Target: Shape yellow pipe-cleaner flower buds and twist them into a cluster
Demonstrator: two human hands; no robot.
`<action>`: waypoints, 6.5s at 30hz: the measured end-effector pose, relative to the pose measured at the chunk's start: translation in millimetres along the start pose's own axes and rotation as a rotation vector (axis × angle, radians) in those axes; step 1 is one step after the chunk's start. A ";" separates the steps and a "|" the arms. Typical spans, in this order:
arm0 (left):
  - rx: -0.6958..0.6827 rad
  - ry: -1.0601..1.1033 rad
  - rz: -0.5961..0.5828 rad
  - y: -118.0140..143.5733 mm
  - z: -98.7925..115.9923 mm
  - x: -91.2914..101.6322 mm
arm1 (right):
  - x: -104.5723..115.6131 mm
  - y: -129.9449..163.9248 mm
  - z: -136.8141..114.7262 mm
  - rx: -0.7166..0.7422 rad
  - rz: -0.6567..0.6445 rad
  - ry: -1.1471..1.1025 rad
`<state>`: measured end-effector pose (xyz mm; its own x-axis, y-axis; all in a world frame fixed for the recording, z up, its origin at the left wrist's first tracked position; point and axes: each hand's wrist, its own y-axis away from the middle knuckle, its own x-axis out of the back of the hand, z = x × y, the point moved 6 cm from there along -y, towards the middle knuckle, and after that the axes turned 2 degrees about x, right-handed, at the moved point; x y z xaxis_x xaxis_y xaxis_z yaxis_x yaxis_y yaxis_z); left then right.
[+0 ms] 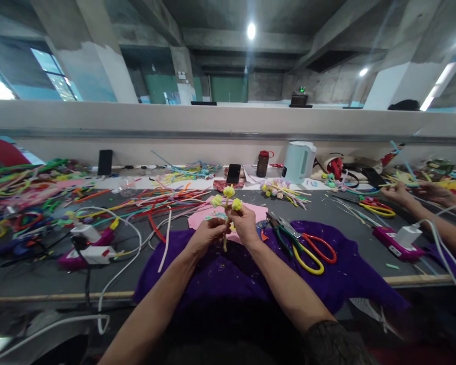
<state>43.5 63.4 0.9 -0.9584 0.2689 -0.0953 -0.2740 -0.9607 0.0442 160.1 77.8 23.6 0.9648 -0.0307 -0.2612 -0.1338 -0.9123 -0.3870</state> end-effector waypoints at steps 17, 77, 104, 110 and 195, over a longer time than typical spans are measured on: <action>-0.122 -0.126 0.071 -4.3 2.9 6.8 | -0.2 -4.6 6.3 -0.070 -0.064 -0.074; -0.170 -0.306 0.032 -2.1 5.1 2.2 | -8.8 4.4 -9.5 0.002 -0.115 0.080; -0.013 0.474 0.202 -8.1 -6.4 23.9 | -18.6 10.8 -2.5 0.187 -0.296 0.522; -0.036 0.446 0.195 -6.6 -2.1 23.6 | -15.4 8.9 -2.0 0.159 -0.266 0.475; -0.109 0.155 0.221 -4.2 1.1 25.5 | -22.7 12.0 18.7 -0.259 -0.267 0.010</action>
<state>20.2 74.3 -0.6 -0.9680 0.0465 -0.2467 -0.0416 -0.9988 -0.0251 132.4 75.2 8.3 0.9604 0.2194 -0.1718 0.1835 -0.9618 -0.2029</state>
